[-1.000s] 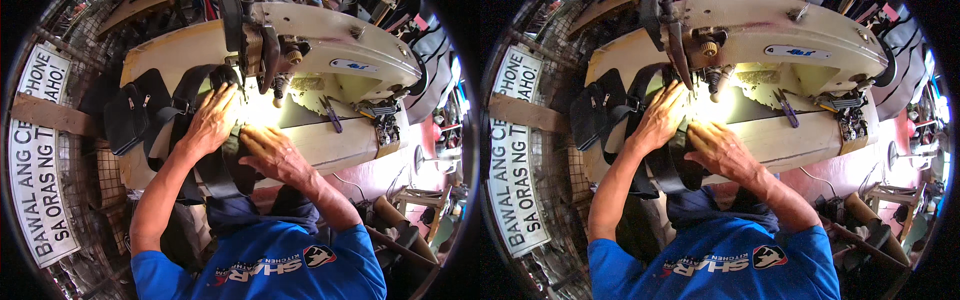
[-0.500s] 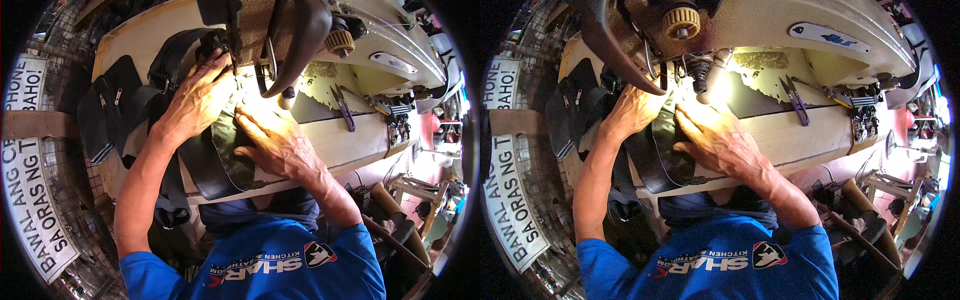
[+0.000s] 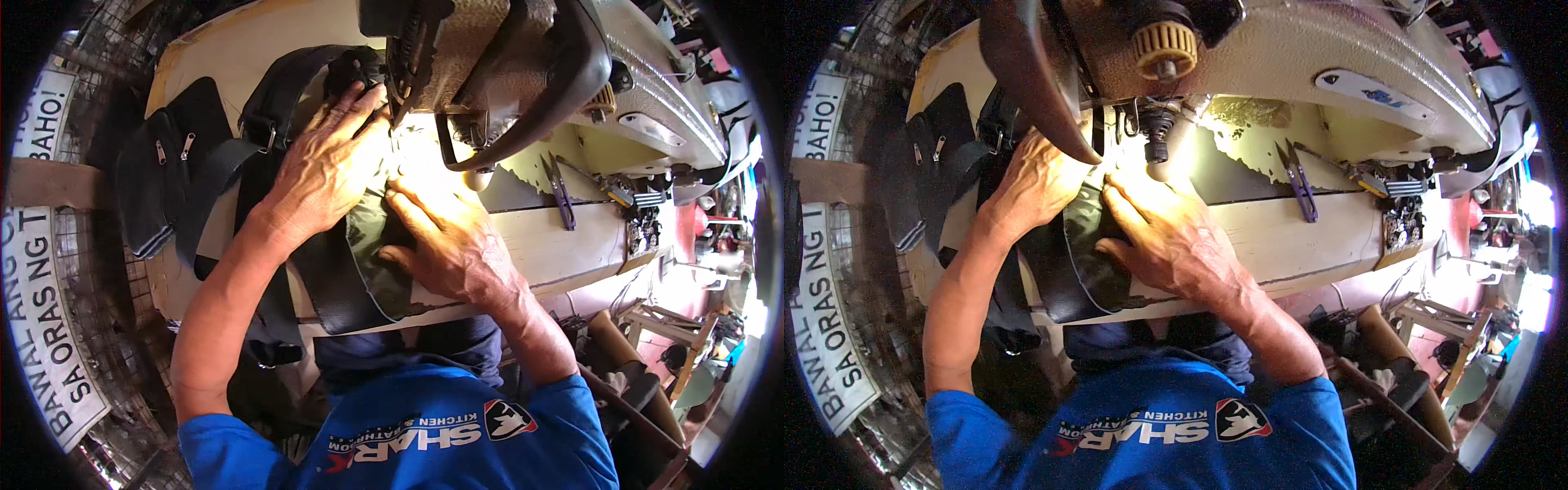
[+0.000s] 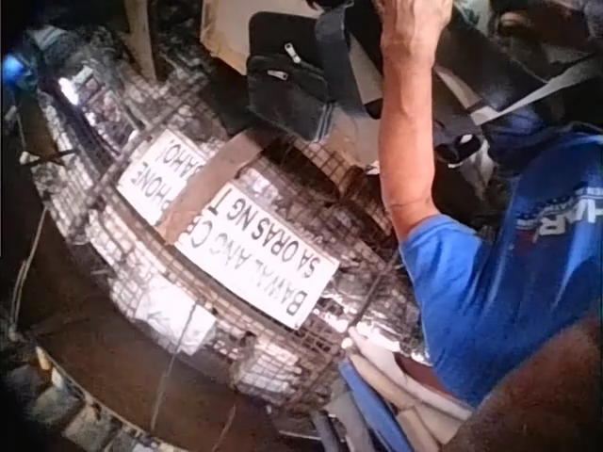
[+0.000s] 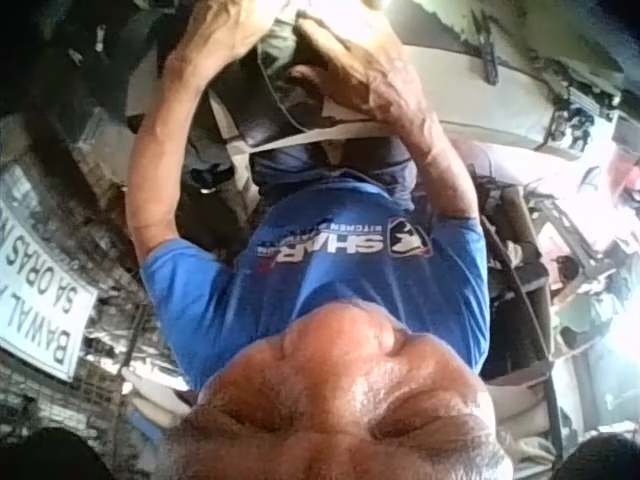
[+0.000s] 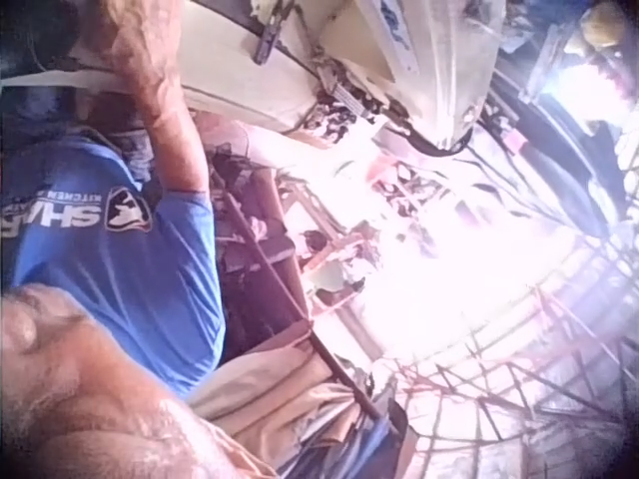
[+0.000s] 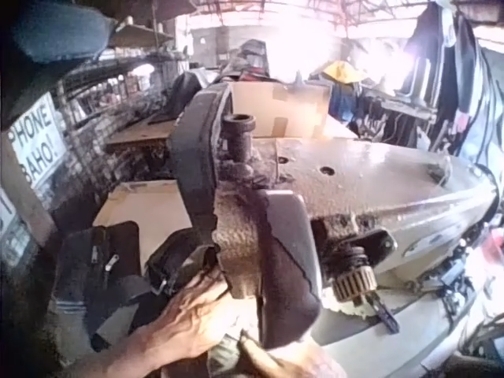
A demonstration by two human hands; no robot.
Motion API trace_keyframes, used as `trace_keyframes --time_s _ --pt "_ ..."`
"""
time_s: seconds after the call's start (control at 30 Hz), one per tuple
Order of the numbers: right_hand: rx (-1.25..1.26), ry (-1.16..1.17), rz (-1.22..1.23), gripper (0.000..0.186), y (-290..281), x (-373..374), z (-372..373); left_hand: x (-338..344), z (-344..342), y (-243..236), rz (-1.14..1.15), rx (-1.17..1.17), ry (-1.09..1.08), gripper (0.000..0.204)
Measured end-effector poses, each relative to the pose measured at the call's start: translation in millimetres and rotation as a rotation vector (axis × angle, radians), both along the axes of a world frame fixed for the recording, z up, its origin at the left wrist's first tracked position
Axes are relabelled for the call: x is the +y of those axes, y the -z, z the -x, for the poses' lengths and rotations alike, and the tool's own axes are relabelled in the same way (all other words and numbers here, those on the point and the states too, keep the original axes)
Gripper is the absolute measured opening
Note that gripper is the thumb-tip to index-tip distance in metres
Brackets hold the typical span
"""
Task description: Sewing a leather bag using an industrial sewing machine.
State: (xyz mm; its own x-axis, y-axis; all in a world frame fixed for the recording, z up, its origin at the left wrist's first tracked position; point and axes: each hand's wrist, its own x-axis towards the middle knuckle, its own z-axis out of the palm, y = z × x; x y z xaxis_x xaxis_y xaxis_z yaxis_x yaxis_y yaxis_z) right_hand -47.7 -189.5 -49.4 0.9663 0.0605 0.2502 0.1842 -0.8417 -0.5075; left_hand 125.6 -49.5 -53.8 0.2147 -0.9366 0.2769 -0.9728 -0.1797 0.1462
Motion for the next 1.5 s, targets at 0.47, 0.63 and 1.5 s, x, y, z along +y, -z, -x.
trace_keyframes --time_s 0.47,0.63,1.5 --pt "-0.013 -0.019 0.029 0.057 -4.2 0.4 -0.7 0.1 -14.2 1.4 -0.068 0.07 -0.02 0.047" --pt "-0.082 -0.103 0.043 0.057 -2.0 2.8 25.9 2.9 5.5 -13.1 -0.03 0.018 -0.075 0.048" --pt "-0.393 -0.284 0.131 0.037 12.3 23.3 57.2 25.0 66.2 -19.3 0.019 0.1 -0.032 0.053"
